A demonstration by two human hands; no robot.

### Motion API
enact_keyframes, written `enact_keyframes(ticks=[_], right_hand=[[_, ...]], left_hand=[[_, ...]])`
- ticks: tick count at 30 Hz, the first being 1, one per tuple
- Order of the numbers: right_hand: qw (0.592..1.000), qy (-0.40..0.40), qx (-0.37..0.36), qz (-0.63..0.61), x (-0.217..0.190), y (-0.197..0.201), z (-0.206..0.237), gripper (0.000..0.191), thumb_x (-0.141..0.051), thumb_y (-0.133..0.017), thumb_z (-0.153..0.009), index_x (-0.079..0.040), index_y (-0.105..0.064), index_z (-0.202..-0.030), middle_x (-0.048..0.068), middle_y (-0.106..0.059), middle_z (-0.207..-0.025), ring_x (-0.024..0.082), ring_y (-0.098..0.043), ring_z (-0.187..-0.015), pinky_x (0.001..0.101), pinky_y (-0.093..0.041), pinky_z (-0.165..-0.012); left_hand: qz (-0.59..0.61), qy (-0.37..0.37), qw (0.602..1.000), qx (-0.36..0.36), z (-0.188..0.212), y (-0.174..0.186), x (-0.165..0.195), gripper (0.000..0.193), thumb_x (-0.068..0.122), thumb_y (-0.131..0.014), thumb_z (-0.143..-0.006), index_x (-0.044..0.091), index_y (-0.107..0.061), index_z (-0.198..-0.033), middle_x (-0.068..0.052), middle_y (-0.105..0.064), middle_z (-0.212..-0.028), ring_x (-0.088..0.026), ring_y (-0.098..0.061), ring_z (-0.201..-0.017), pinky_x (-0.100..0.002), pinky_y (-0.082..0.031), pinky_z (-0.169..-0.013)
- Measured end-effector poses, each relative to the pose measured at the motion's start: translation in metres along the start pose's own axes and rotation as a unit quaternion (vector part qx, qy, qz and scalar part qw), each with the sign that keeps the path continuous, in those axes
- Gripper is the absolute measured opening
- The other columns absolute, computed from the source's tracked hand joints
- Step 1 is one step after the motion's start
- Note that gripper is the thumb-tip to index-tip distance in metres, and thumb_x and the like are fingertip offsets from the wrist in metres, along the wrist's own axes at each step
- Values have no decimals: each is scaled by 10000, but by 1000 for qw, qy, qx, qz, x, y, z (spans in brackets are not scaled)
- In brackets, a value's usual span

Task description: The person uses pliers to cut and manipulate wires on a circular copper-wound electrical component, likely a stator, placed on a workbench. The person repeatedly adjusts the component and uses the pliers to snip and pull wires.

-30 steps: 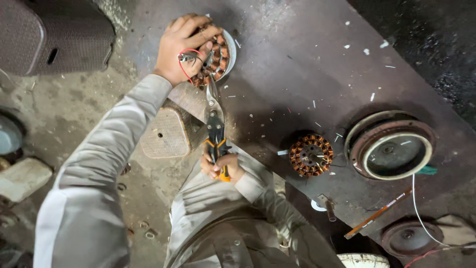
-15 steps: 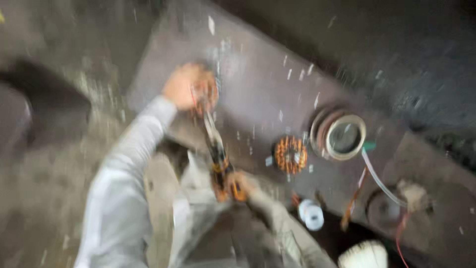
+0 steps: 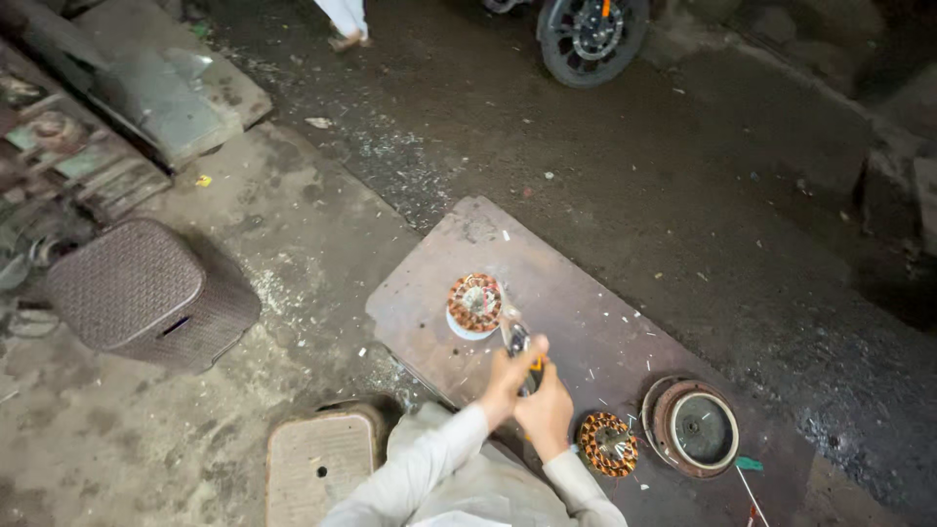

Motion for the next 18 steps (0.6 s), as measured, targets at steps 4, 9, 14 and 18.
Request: enact_keyframes(ticks=[4, 9, 14, 18], right_hand=[[994, 107, 22, -17, -19, 2, -4, 710, -254, -826, -646, -11, -588, -1269, 228, -711, -1051, 417, -690, -973, 475, -551, -799], [979, 201, 36, 24, -5, 3, 10, 647, -237, -817, -674, 1, -606, -1238, 227, -681, -1045, 439, -655, -970, 504, -520, -804], [972, 220, 81, 26, 41, -12, 16, 437, -147, -730, -837, 24, -607, -1220, 254, -668, -1115, 462, -640, -1035, 475, -525, -881], [964, 110, -63, -235, 81, -21, 11, 375, -98, -770, -810, 44, -649, -1136, 161, -741, -986, 302, -708, -906, 420, -540, -821]], left_hand=[[101, 31, 994, 23, -8, -6, 28, 209, 235, -824, -833, 78, -708, -908, -2, -721, -828, -100, -669, -720, -281, -542, -674], [105, -68, 972, 197, -2, -8, 17, 295, 271, -808, -883, 69, -614, -790, -19, -619, -659, -132, -591, -541, -320, -459, -523], [88, -147, 946, 274, -10, -34, -14, 322, 281, -824, -885, 31, -630, -948, -31, -616, -793, -144, -542, -673, -337, -462, -601], [-171, -72, 970, 156, 4, -26, -37, 637, 458, -826, -798, -16, -616, -1168, -134, -687, -1049, -244, -648, -931, -377, -536, -823]])
Point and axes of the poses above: each hand's wrist, its own z-axis away from the middle knuckle, its own y-axis out of the back of the hand, x = y × z, the point moved 1 cm from there along -z, towards the middle knuckle
